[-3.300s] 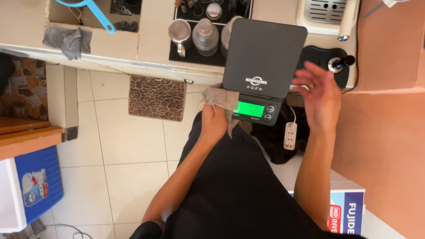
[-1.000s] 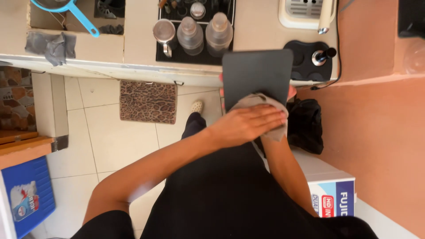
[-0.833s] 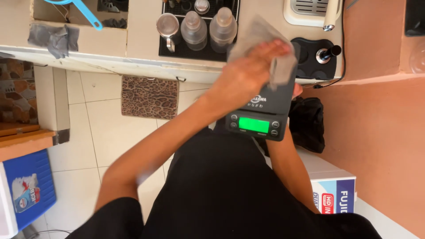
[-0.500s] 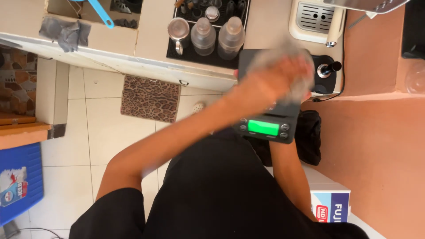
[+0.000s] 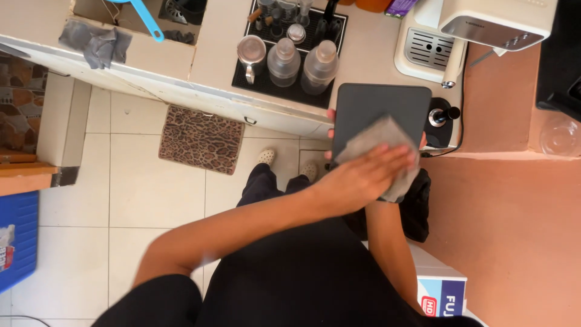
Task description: Cleaning a digital kitchen scale with a cloth and testing its functions.
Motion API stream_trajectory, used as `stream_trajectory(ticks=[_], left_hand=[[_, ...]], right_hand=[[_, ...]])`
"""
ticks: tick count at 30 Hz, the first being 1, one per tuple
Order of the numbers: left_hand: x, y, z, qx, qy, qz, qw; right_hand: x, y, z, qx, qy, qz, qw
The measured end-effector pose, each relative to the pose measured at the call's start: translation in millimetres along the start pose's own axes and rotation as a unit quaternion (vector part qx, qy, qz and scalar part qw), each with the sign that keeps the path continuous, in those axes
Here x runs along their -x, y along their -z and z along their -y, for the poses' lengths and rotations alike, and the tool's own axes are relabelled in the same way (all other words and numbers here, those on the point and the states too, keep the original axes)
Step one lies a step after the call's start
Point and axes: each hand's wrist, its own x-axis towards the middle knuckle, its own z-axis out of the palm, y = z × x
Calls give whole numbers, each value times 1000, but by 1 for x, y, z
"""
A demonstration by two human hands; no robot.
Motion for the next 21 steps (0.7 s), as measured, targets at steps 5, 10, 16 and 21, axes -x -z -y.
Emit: stream_trajectory(ticks=[5,10,16,21], left_hand=[[-22,21,43,-77,-99,-121,985],[-6,-4,-7,-40,-105,-111,987],[34,36,14,51,-94,-141,984],[37,70,27,45,-8,-193,980]], right_hand=[[-33,69,-5,-100,21,-4,995],[-79,209,-15,-33,27,-28,999],[-71,206,-14,74,23,-26,997],[-52,195,-18,171,11,-7,985]])
